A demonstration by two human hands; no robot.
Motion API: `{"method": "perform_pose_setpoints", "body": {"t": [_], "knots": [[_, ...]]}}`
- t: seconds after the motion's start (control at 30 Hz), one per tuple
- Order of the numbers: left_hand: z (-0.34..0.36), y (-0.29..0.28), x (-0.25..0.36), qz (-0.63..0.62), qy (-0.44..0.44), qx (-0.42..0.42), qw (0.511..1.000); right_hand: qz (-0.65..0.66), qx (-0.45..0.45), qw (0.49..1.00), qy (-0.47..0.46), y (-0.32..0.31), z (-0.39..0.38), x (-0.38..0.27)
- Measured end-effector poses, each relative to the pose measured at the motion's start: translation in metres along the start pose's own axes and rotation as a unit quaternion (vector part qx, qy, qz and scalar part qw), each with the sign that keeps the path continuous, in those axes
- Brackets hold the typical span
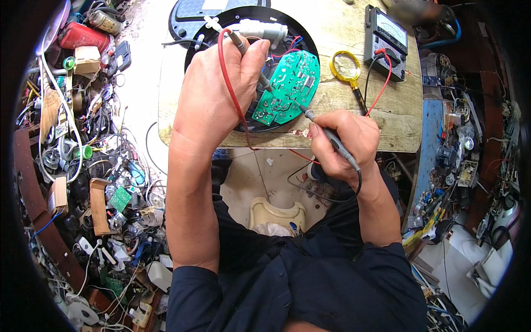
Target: The person uses a multimeter to test various points on a green circuit board. They hold the probes and touch different components on the board while seated on the floor in a cluttered workspace.
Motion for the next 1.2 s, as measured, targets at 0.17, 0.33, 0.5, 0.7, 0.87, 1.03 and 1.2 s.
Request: {"method": "perform_pose_setpoints", "body": {"t": [0.17,0.33,0.5,0.7,0.87,1.03,1.2], "knots": [[0.0003,0.0001,0.0015,-0.007,0.030,0.005,1.000,-0.002,0.000,1.000,-0.001,0.0000,0.0006,-0.0001],[0.0001,0.0004,0.0011,-0.007,0.022,0.004,1.000,-0.003,-0.003,1.000,0.000,0.0011,-0.0001,0.0007],[-0.0001,0.0005,0.0011,-0.008,0.016,0.002,1.000,-0.002,-0.008,1.000,-0.005,0.0015,-0.0004,0.0010],[-0.0009,0.0005,0.0010,-0.010,0.019,0.003,1.000,0.001,-0.009,1.000,-0.001,0.0028,-0.0002,0.0007],[-0.0004,0.0005,0.0010,0.006,0.020,0.001,1.000,-0.002,-0.012,1.000,0.007,0.0023,0.0000,0.0004],[-0.0008,0.0009,0.0025,0.006,0.029,-0.005,1.000,0.006,-0.009,1.000,0.013,0.0027,-0.0013,0.0025],[-0.0004,0.0008,0.0082,-0.016,-0.062,-0.015,0.998,0.019,-0.008,1.000,0.012,0.0037,-0.0013,0.0053]]}}
Point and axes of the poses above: each hand's wrist, its own z-axis towards the middle knuckle, its own y-axis out of the palm, x = y × z, the point moved 4 cm from there along z, towards the middle knuckle, and after that the axes turned 12 degrees about -z, right-handed, at the moved point
